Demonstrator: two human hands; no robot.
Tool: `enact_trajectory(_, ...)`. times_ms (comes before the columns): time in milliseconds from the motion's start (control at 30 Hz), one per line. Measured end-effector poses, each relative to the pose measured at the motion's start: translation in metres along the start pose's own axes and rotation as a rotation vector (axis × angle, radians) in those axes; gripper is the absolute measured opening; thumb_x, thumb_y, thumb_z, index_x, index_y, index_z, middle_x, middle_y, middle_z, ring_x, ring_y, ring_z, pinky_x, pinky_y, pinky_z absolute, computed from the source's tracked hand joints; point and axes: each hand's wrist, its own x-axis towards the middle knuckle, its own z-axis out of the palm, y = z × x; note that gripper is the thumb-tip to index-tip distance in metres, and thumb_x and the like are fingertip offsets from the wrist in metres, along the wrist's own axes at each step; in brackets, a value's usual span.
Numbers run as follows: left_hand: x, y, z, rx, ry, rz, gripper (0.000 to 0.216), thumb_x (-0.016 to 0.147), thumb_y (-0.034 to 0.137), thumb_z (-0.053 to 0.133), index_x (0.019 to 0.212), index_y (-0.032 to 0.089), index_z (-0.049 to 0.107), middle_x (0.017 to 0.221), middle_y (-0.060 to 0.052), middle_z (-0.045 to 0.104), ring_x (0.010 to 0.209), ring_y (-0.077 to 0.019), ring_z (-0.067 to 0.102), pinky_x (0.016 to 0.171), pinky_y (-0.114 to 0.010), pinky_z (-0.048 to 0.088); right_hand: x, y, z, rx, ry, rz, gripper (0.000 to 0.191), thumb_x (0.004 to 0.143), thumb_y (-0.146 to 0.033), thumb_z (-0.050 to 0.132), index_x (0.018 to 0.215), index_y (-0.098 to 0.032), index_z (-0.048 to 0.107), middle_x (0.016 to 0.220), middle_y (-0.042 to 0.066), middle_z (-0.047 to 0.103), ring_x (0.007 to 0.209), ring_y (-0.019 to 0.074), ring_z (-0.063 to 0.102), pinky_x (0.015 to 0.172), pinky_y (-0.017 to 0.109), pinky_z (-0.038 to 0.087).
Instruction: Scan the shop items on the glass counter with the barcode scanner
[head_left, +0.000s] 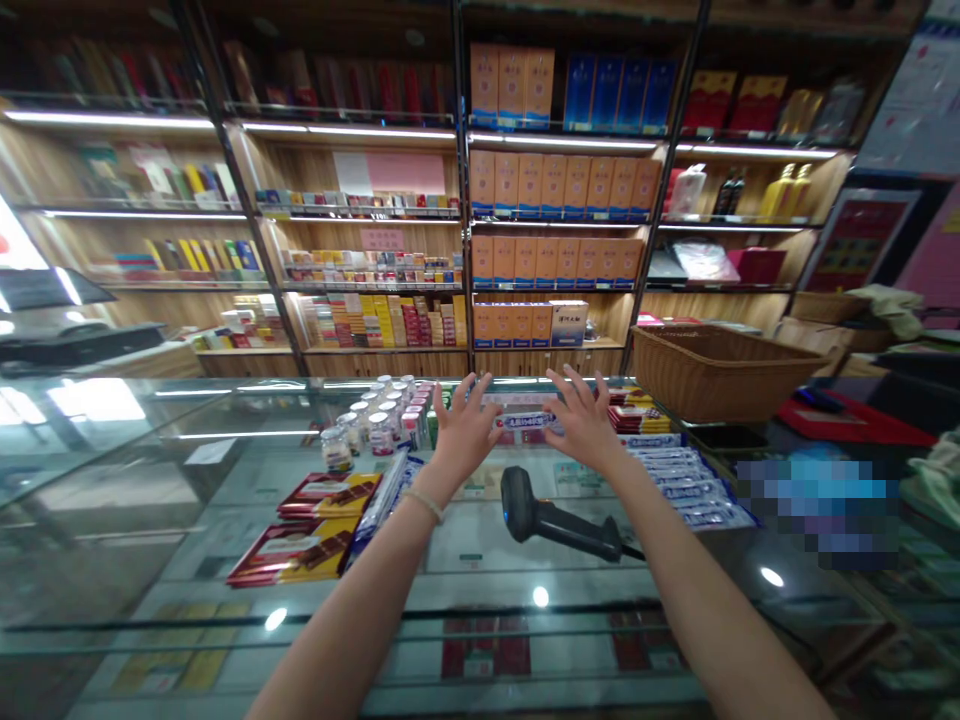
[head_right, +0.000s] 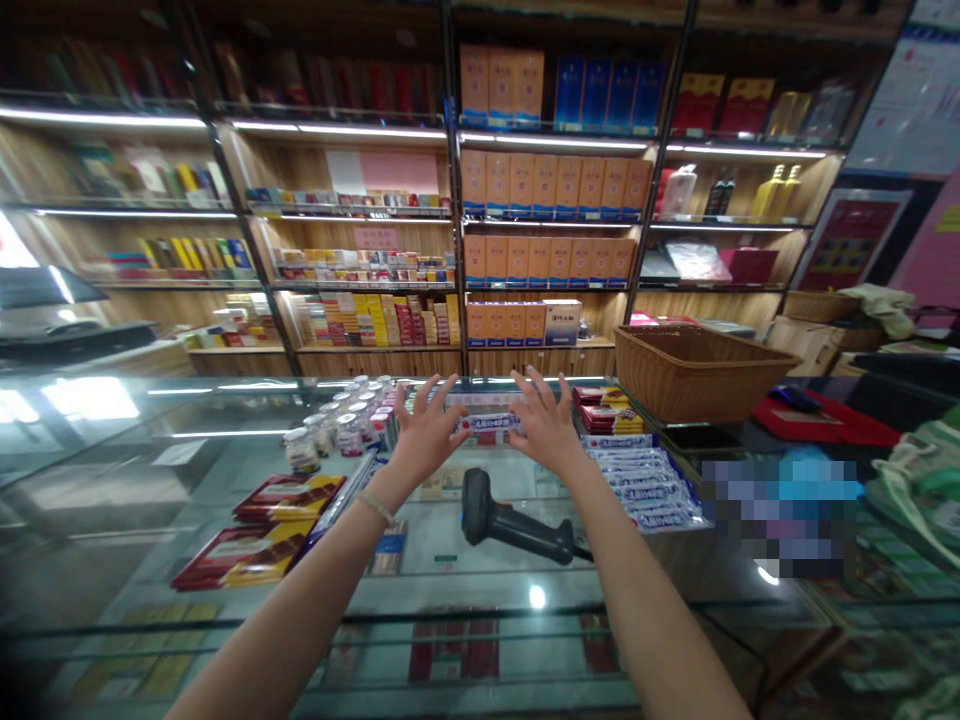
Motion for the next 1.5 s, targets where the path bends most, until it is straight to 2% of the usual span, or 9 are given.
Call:
enact_trajectory(367,-0.014,-0.001,0.01,0.008,0.059,-0.011,0.031,0.084,0.041,0.076,0.113,0.03,0.07,0.164,-0.01,0.041,0.151,-0.0376,0.033,0.123,-0.067,0.009,-0.009,-0.004,0.002,0.064,0.005,0.058,0.02,0.087,-0.036,0.065,0.102,-0.025,0.071,0.161,0.009,0.044,0.153,0.0322,0.026,0.124,0.061,0.0)
enact_trajectory(533,-0.016,-0.005,0.021,0.03,0.181,0.029,0.022,0.084,0.035,0.077,0.105,0.03,0.072,0.159,-0.008,0.049,0.148,-0.036,0.039,0.124,-0.065,0.007,-0.011,-0.007,0.002,0.132,-0.001,0.099,0.018,0.088,-0.036,0.065,0.1,-0.024,0.072,0.161,0.01,0.044,0.152,0.0318,0.028,0.124,0.062,0.003)
enact_trajectory(667,-0.018,-0.006,0.023,0.034,0.23,0.062,0.011,0.083,0.036,0.077,0.09,0.029,0.073,0.155,-0.005,0.053,0.146,-0.0362,0.04,0.123,-0.066,0.005,-0.012,-0.009,0.0,0.16,-0.027,0.109,0.015,0.092,-0.033,0.061,0.096,-0.024,0.073,0.159,0.01,0.046,0.152,0.0309,0.029,0.124,0.062,0.006)
enact_trajectory(833,-0.019,-0.003,0.021,0.053,0.192,0.08,0.012,0.084,0.035,0.077,0.082,0.026,0.069,0.156,-0.004,0.052,0.146,-0.0379,0.04,0.121,-0.069,0.006,-0.014,-0.01,-0.001,0.139,-0.051,0.109,0.019,0.096,-0.033,0.057,0.094,-0.026,0.074,0.158,0.008,0.048,0.15,0.0303,0.031,0.122,0.063,0.007)
enact_trajectory(1067,-0.019,-0.004,0.017,0.035,0.154,0.07,0.01,0.085,0.031,0.075,0.081,0.025,0.069,0.157,-0.004,0.052,0.147,-0.0376,0.039,0.121,-0.07,0.006,-0.015,-0.012,0.004,0.121,-0.021,0.128,0.019,0.097,-0.037,0.059,0.108,-0.028,0.072,0.158,0.009,0.047,0.149,0.0298,0.031,0.122,0.062,0.007)
enact_trajectory(1200,-0.02,-0.004,0.017,0.036,0.134,0.065,0.01,0.087,0.031,0.071,0.081,0.024,0.068,0.157,-0.005,0.051,0.147,-0.0377,0.038,0.121,-0.07,0.008,-0.014,-0.016,0.004,0.14,-0.038,0.157,0.018,0.099,-0.035,0.057,0.105,-0.029,0.073,0.158,0.008,0.047,0.15,0.0301,0.029,0.121,0.062,0.008)
enact_trajectory(1333,-0.021,-0.002,0.018,0.028,0.119,0.03,0.01,0.091,0.031,0.067,0.097,0.025,0.071,0.157,-0.01,0.05,0.147,-0.0364,0.039,0.122,-0.068,0.01,-0.014,-0.019,0.005,0.178,-0.044,0.193,0.018,0.098,-0.034,0.057,0.098,-0.028,0.074,0.157,0.007,0.048,0.15,0.0315,0.028,0.12,0.065,0.006)
enact_trajectory(1433,-0.022,-0.001,0.017,0.007,0.143,0.004,0.03,0.089,0.033,0.069,0.119,0.028,0.068,0.158,-0.012,0.049,0.147,-0.0362,0.039,0.122,-0.067,0.011,-0.014,-0.021,0.007,0.196,-0.043,0.227,0.018,0.098,-0.032,0.056,0.096,-0.027,0.073,0.157,0.007,0.048,0.15,0.0312,0.028,0.121,0.065,0.006)
enact_trajectory(1500,-0.023,-0.002,0.017,-0.007,0.156,0.013,0.038,0.086,0.037,0.074,0.122,0.029,0.067,0.158,-0.013,0.048,0.147,-0.0375,0.038,0.122,-0.067,0.01,-0.015,-0.021,0.009,0.21,-0.054,0.253,0.019,0.098,-0.032,0.055,0.095,-0.027,0.073,0.158,0.006,0.047,0.15,0.0311,0.027,0.121,0.065,0.007)
